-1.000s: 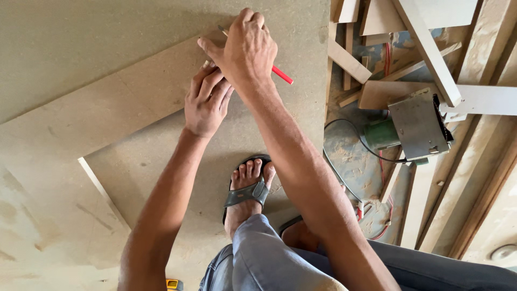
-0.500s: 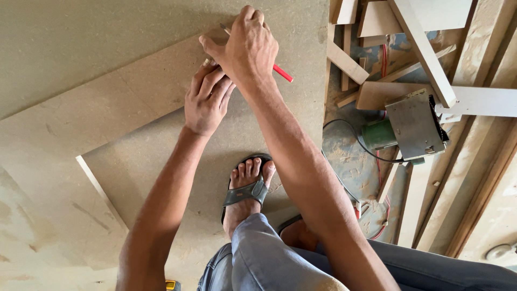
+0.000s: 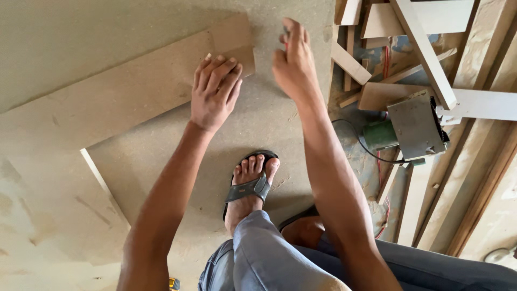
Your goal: The person cuts a small piece of wood with a circular saw, marks another wooden piece with a pencil, hammers nails into the joints to assemble a small wooden component, and applies wood glue to a surface.
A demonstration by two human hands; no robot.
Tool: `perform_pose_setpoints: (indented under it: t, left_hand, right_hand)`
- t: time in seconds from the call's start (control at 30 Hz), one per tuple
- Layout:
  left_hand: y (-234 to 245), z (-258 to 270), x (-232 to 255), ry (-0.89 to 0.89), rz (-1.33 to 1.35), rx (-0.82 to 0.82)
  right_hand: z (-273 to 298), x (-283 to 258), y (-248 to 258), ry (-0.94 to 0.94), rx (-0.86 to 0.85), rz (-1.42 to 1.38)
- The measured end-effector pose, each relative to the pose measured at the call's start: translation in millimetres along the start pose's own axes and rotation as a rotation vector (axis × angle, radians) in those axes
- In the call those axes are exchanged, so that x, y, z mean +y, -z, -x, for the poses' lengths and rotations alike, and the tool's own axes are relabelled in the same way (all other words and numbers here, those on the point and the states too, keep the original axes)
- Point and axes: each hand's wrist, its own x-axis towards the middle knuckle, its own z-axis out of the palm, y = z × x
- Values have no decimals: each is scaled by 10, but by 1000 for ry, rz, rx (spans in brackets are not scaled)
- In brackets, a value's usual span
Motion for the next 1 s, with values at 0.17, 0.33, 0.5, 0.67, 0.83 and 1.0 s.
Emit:
perform_pose_setpoints:
  t: [0.17,0.33,0.5,0.67,0.83,1.0]
  left_hand:
    - [-48,46,185,56,-212,-74]
    - [151,-11,446,171,-298,-270]
    - [240,-66,557,268,-226,-391]
    - [201,22,506,261,-194,-296]
    - [137,142,452,268,-107,-363]
    - [84,223,381,277,38,-259]
  right_hand:
    - [318,-166,104,57,75,-10]
    - [353,-548,100,29,-11,-379]
    - [299,-531,0,-83,-141,-996]
    - [280,-420,-115,-59,-272,-1420]
    - [302,-454,-449,122,-34,-801]
    - [393,-639,-585,95,107,-574]
